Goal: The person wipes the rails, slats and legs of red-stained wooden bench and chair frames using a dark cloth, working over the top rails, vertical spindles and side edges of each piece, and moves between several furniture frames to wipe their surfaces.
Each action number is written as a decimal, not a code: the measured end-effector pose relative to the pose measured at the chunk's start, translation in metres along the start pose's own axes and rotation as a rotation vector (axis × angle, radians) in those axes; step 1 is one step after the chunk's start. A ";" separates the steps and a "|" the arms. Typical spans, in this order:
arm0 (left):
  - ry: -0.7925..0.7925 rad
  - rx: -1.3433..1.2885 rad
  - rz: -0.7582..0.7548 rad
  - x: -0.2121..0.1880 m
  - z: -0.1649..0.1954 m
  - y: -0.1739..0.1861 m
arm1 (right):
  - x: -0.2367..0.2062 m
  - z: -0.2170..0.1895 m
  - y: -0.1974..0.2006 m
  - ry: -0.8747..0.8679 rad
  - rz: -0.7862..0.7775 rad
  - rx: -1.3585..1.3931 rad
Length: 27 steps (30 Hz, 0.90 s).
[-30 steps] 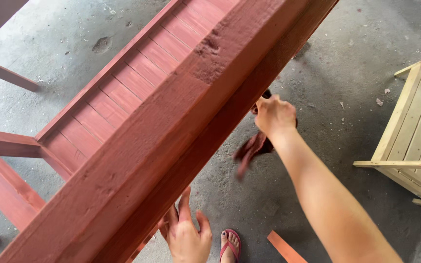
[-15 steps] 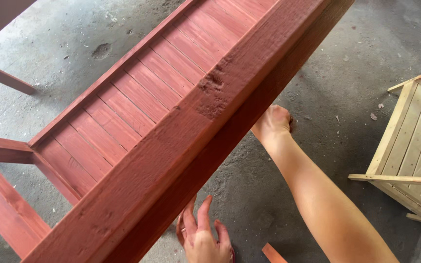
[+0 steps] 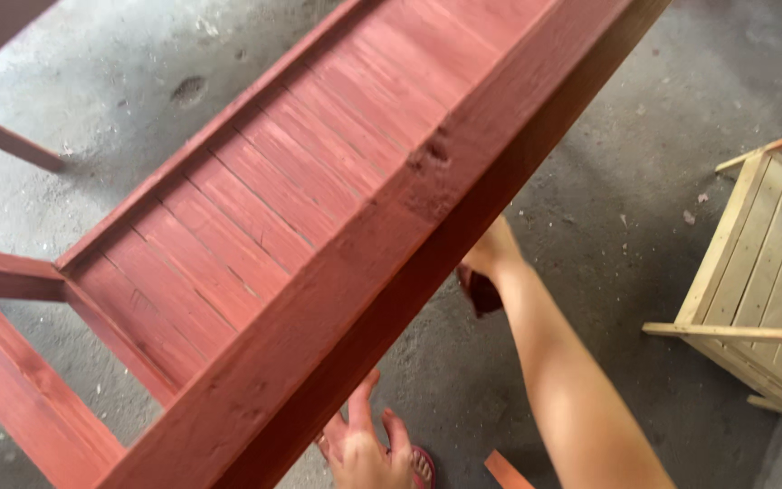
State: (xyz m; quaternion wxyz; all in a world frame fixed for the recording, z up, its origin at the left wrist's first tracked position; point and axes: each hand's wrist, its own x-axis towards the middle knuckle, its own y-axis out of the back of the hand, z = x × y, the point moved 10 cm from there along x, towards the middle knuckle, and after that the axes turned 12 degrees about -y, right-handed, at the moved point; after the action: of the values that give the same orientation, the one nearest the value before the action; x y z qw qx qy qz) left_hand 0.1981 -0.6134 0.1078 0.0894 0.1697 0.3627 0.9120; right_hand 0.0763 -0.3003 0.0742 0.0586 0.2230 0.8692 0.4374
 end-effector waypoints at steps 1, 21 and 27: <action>0.033 0.027 -0.017 0.001 0.000 -0.001 | 0.000 0.007 -0.006 -0.073 -0.046 0.024; 0.075 0.118 -0.148 -0.011 0.036 0.012 | -0.055 -0.008 0.085 -0.371 -0.097 -0.079; 0.034 0.146 -0.178 -0.026 0.035 0.007 | -0.003 -0.029 0.087 -0.398 -0.021 -0.339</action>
State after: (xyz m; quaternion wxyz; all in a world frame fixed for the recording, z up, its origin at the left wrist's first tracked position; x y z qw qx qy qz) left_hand 0.2355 -0.6041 0.1304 0.1512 0.1275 0.4432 0.8743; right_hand 0.0996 -0.2784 0.1600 0.2698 0.2826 0.7570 0.5238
